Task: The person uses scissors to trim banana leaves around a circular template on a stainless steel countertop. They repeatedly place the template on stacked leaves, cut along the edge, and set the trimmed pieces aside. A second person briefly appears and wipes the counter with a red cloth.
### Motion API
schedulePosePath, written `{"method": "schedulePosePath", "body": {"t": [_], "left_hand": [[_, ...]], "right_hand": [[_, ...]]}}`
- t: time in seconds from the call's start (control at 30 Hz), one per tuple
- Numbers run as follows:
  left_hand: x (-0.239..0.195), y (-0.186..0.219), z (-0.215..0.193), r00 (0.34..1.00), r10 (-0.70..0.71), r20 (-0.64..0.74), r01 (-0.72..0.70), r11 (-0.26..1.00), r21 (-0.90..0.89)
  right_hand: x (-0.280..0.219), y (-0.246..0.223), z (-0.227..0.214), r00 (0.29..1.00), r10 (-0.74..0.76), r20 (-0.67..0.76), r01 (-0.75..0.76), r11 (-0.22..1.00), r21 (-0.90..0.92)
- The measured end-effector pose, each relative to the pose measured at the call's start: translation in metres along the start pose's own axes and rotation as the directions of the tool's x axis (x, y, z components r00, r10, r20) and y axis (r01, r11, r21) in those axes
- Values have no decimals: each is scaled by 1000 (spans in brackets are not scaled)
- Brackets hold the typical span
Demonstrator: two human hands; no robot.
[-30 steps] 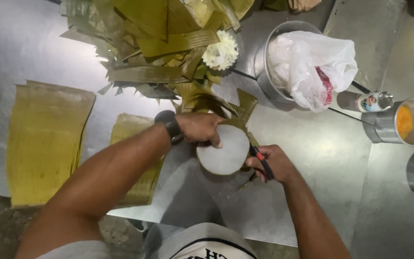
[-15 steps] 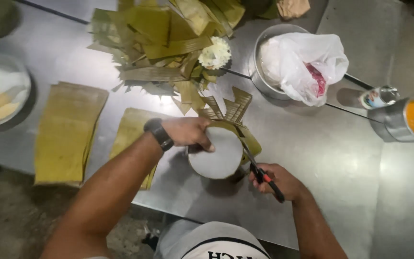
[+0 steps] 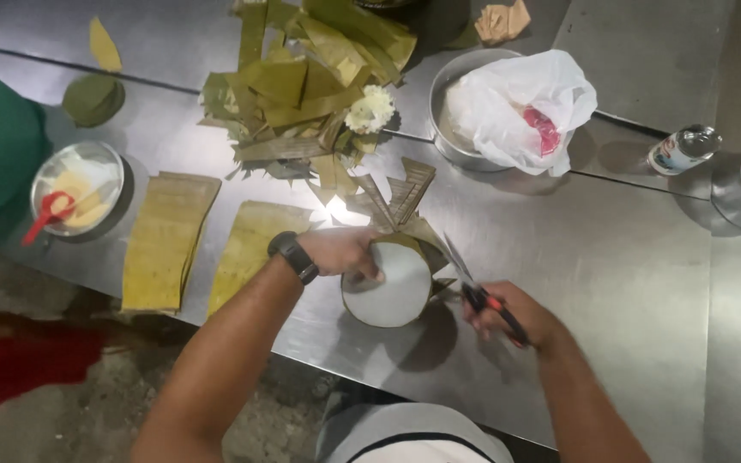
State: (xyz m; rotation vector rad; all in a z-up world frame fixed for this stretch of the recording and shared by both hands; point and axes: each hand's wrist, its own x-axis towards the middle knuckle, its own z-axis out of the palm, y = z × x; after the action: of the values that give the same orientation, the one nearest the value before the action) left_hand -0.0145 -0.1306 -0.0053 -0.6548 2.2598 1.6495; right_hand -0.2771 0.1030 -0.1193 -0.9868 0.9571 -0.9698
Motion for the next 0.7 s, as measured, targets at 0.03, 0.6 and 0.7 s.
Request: {"method": "schedulePosePath", "body": {"t": [0.03, 0.6, 0.7], "left_hand": [[0, 2, -3, 999, -40, 5, 40, 999, -10], [23, -41, -44, 985, -7, 173, -17, 990, 138], [42, -63, -40, 953, 13, 302, -23, 999, 31]], "right_hand": [[-11, 1, -2, 999, 32, 12, -32, 999, 1], [59, 13, 44, 861, 287, -419, -304, 952, 29], [80, 9, 56, 850, 9, -526, 44, 995, 89]]}}
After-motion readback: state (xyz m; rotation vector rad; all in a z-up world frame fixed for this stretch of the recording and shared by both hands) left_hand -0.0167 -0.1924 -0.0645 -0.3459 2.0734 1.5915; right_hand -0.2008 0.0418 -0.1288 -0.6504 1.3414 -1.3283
